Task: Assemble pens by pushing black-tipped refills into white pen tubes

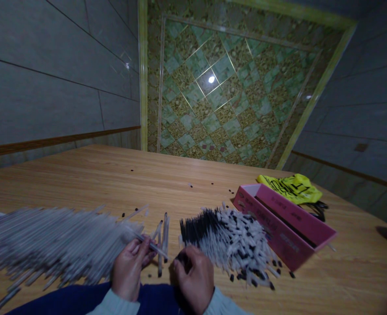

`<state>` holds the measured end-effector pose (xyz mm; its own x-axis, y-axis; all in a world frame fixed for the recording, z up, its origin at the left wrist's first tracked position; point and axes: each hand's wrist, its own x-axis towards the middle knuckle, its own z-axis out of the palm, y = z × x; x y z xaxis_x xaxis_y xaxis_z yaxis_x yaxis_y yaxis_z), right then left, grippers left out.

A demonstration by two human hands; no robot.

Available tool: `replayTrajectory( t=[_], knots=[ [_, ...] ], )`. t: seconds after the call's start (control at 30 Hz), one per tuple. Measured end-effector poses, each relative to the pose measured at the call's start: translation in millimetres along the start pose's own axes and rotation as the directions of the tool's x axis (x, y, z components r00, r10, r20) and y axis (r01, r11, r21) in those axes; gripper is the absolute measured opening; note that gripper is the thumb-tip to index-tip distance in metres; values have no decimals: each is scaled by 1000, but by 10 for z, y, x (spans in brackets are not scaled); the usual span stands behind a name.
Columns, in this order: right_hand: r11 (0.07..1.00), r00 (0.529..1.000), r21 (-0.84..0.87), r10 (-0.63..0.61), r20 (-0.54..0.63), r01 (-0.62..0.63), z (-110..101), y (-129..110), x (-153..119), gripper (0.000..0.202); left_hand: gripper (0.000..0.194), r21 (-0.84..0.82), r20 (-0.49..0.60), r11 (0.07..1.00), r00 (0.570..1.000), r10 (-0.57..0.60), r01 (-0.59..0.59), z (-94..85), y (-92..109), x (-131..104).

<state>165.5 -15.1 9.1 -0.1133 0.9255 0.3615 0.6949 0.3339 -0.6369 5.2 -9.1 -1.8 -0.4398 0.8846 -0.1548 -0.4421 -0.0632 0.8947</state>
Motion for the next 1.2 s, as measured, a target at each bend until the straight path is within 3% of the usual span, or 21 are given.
replayTrajectory(
  t=[0.2,0.33,0.47,0.53,0.63,0.7,0.9,1.03,1.13,1.2],
  knots=[
    [997,996,-30,-66,56,68,26,-22,-48,16,34,-4,7,1000,1000,-3,3,0,7,-16],
    [988,987,50,-149,63,146,33,-59,-55,10,37,5,37,1000,999,-21,20,12,-11,-28],
    [974,974,7,-227,11,227,71,-21,-67,8,38,-1,20,999,999,-33,33,16,2,-22],
    [940,940,-12,-341,-8,341,84,9,-78,10,42,-24,-47,1000,999,-14,13,2,25,-9],
    [826,827,39,-563,-15,563,75,26,-105,24,48,-70,-142,997,989,31,-41,-33,58,15],
    [783,785,65,-615,-75,619,42,11,-123,33,51,-106,-162,992,986,44,-62,-50,69,27],
    [862,815,81,-437,-381,500,-218,10,-77,30,50,-163,-160,983,986,54,-81,-66,75,48],
    [894,829,128,-333,-449,428,-395,168,52,27,47,-207,-172,975,984,51,-87,-80,99,61],
    [939,824,3,-299,-481,343,-426,309,157,26,45,-198,-149,977,987,54,-83,-74,109,43],
    [954,848,-119,-300,-437,276,-410,374,213,23,46,-163,-103,985,994,43,-59,-60,101,22]
  ],
)
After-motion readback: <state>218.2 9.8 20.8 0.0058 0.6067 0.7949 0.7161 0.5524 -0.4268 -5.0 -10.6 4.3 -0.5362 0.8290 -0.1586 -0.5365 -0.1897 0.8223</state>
